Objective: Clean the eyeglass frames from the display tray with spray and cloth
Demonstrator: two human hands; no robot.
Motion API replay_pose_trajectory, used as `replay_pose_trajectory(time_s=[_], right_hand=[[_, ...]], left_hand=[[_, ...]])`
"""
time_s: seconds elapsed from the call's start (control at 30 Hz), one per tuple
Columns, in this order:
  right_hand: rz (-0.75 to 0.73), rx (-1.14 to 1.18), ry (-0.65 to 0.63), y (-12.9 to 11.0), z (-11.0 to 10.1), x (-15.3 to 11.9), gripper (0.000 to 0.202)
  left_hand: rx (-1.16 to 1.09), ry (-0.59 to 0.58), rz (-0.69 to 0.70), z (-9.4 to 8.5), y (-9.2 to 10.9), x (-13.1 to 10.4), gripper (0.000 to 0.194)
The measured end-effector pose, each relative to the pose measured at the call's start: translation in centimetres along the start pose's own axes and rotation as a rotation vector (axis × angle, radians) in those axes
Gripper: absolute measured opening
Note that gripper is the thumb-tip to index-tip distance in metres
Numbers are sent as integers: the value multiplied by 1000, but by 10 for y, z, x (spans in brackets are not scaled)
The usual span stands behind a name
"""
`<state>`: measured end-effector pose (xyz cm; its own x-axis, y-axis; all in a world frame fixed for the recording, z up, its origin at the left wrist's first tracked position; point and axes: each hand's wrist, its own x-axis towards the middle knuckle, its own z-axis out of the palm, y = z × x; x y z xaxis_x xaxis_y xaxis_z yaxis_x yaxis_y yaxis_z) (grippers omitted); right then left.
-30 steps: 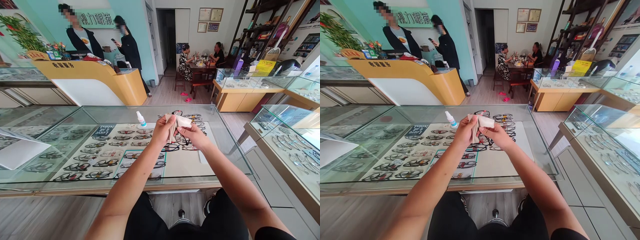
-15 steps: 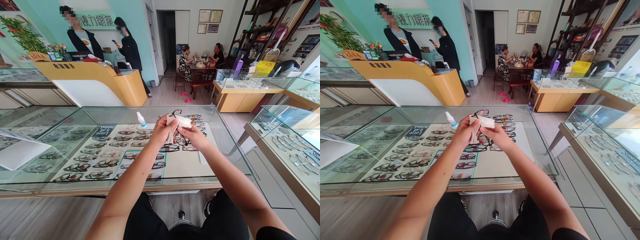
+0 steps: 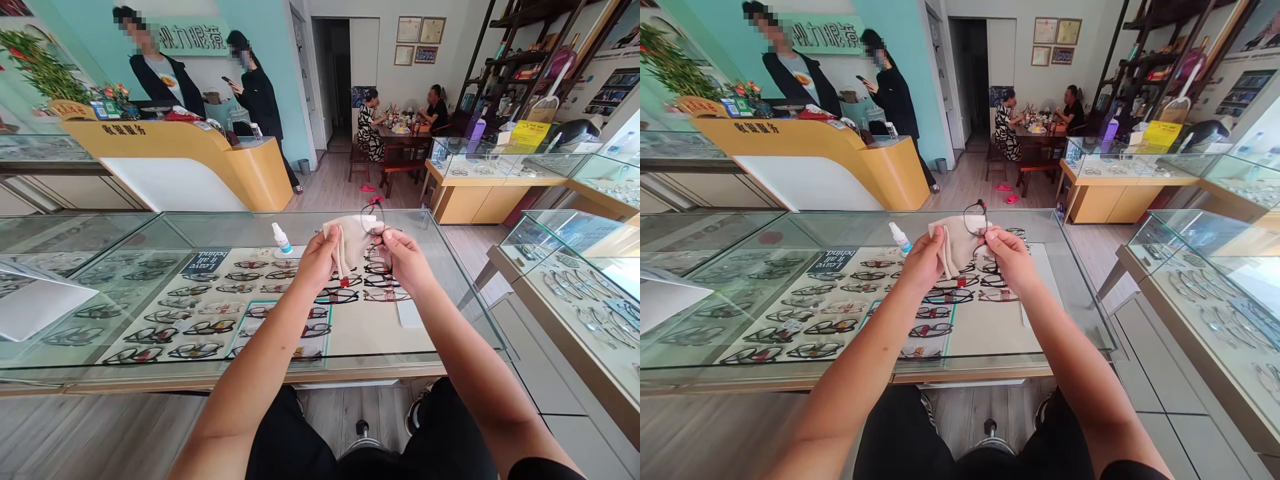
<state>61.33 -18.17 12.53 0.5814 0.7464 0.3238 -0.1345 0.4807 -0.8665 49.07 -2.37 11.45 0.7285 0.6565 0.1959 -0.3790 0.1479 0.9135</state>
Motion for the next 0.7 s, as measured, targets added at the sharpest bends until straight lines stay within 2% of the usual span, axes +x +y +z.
replay_pose_trajectory(time_s=[0.07, 0.17, 0.3, 0.4, 0.57, 0.7], right_hand=[[-91, -8, 62, -4, -3, 1, 44], [-154, -45, 73, -3, -6, 1, 42], [-145, -64, 56, 3, -3, 0, 41], [-113, -51, 43, 8, 3, -2, 44], [-84, -23, 36, 10, 12, -7, 40], [-37, 28, 32, 10, 12, -8, 39]], left_hand=[[82, -33, -15, -2, -4, -1, 75], [227, -169, -29, 0, -8, -8, 77], [349, -322, 86, 11, -5, -21, 75], [406, -337, 133, 17, -2, -27, 75], [421, -291, 85, 20, -2, -30, 75], [385, -427, 18, 17, 0, -29, 70]])
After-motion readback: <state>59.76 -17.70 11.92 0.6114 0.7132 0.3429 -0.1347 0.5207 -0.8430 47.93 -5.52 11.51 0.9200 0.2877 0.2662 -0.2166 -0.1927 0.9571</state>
